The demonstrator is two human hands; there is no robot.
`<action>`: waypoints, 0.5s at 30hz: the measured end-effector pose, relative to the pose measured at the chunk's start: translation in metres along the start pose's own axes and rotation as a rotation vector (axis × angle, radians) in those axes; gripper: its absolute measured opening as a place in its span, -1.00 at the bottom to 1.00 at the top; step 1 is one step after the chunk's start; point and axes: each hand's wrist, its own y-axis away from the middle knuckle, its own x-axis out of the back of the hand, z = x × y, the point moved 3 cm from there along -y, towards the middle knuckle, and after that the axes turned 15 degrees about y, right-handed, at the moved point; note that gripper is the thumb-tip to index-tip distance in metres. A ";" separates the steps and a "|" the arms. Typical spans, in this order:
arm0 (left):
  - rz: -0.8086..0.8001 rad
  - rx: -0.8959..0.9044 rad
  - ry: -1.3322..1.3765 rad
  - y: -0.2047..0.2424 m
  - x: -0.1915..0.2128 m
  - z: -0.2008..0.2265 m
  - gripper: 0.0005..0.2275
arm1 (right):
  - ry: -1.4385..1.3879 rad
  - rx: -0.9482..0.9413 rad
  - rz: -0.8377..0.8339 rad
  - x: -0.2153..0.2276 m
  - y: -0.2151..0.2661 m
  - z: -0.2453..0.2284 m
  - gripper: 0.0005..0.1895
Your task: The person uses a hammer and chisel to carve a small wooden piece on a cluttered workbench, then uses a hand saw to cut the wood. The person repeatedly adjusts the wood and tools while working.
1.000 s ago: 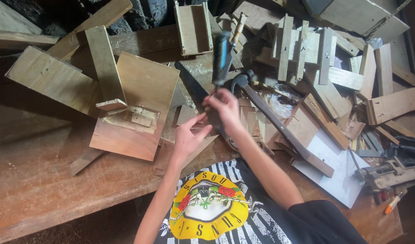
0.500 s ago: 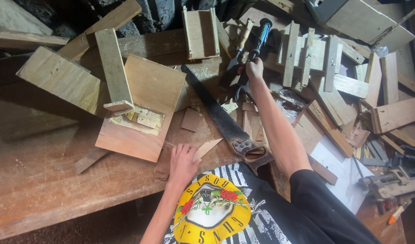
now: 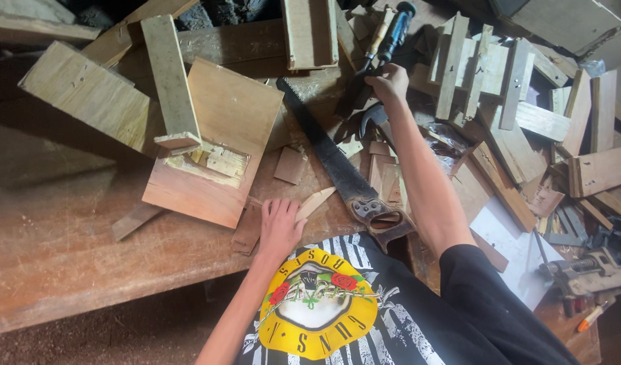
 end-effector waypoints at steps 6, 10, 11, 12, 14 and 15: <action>0.314 -0.178 0.084 0.028 0.021 -0.012 -0.70 | 0.047 0.022 0.004 0.010 -0.003 0.015 -0.57; 0.362 -0.054 0.052 0.070 0.041 -0.026 -0.67 | 0.044 0.173 0.004 0.031 0.010 0.019 -0.69; 0.361 -0.058 -0.002 0.075 0.042 -0.027 -0.67 | 0.059 0.235 0.026 0.037 0.019 0.017 -0.71; 0.360 -0.061 -0.056 0.078 0.043 -0.027 -0.67 | 0.140 0.325 0.086 0.045 0.034 0.018 -0.71; 0.327 -0.013 -0.097 0.079 0.039 -0.030 -0.67 | 0.308 0.506 0.193 0.059 0.088 0.029 -0.71; 0.312 0.012 -0.115 0.079 0.035 -0.031 -0.68 | 0.432 0.580 0.264 0.066 0.119 0.036 -0.64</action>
